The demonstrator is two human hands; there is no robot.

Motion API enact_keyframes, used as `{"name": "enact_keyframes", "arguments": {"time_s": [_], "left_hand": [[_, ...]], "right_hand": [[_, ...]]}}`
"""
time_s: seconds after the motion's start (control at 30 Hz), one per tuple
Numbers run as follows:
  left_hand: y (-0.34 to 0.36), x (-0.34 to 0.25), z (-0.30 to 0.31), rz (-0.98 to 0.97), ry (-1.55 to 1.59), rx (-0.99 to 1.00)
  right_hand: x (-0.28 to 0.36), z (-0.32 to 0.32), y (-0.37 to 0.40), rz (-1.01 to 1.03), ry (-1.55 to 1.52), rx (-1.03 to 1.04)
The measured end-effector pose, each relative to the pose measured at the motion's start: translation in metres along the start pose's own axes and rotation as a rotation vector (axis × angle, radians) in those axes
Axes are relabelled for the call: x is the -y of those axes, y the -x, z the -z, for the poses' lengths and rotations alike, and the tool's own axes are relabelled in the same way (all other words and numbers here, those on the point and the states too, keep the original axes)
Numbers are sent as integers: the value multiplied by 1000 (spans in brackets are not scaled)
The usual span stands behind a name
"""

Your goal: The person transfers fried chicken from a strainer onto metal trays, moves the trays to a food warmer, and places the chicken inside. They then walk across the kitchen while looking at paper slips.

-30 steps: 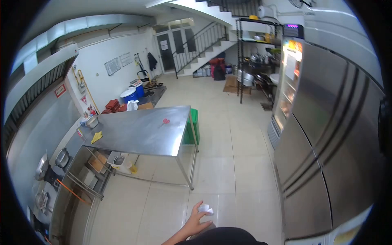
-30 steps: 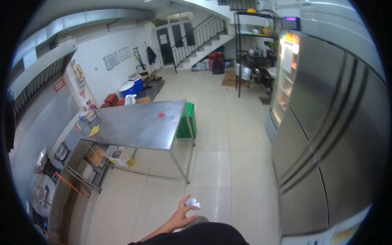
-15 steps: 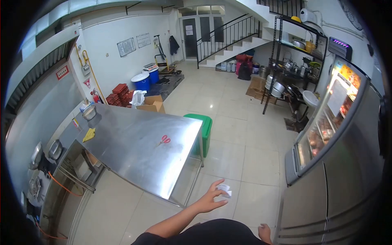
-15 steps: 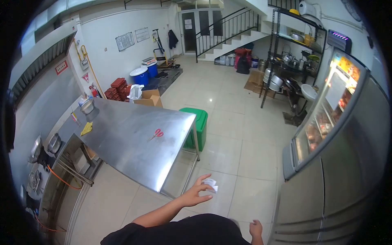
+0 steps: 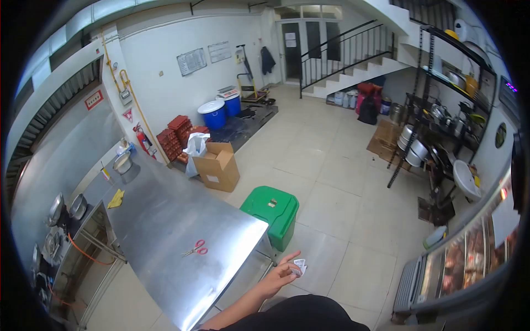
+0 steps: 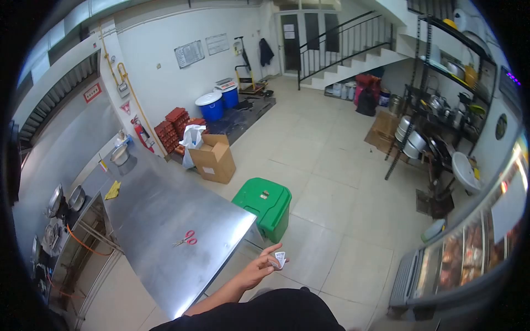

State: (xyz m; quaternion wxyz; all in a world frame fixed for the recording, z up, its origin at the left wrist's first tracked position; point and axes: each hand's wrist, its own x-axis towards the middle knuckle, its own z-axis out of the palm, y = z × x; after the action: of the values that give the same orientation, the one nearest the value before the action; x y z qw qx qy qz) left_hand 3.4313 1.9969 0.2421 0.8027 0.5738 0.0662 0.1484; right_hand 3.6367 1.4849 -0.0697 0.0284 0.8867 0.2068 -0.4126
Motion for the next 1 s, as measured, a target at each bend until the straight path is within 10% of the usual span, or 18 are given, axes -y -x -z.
{"name": "enact_keyframes", "arguments": {"time_s": [0.07, 0.1, 0.13, 0.3, 0.67, 1.0], "left_hand": [[-35, -9, 1, 9, 121, -9], [-58, -20, 2, 9, 181, -16], [-76, -27, 4, 1, 238, -21], [-208, -30, 40, -1, 415, 110], [-501, -74, 170, 99, 271, 363], [-656, -74, 315, -171, 207, -171]], "right_hand": [[15, 84, -112, 392, 411, -324], [106, 181, -85, 210, -229, -561], [164, 254, -91, 479, -305, -612], [409, 492, -61, 1132, -654, 2], [521, 696, -199, 1261, -737, 9], [702, 851, -371, 1525, -258, -198]]}}
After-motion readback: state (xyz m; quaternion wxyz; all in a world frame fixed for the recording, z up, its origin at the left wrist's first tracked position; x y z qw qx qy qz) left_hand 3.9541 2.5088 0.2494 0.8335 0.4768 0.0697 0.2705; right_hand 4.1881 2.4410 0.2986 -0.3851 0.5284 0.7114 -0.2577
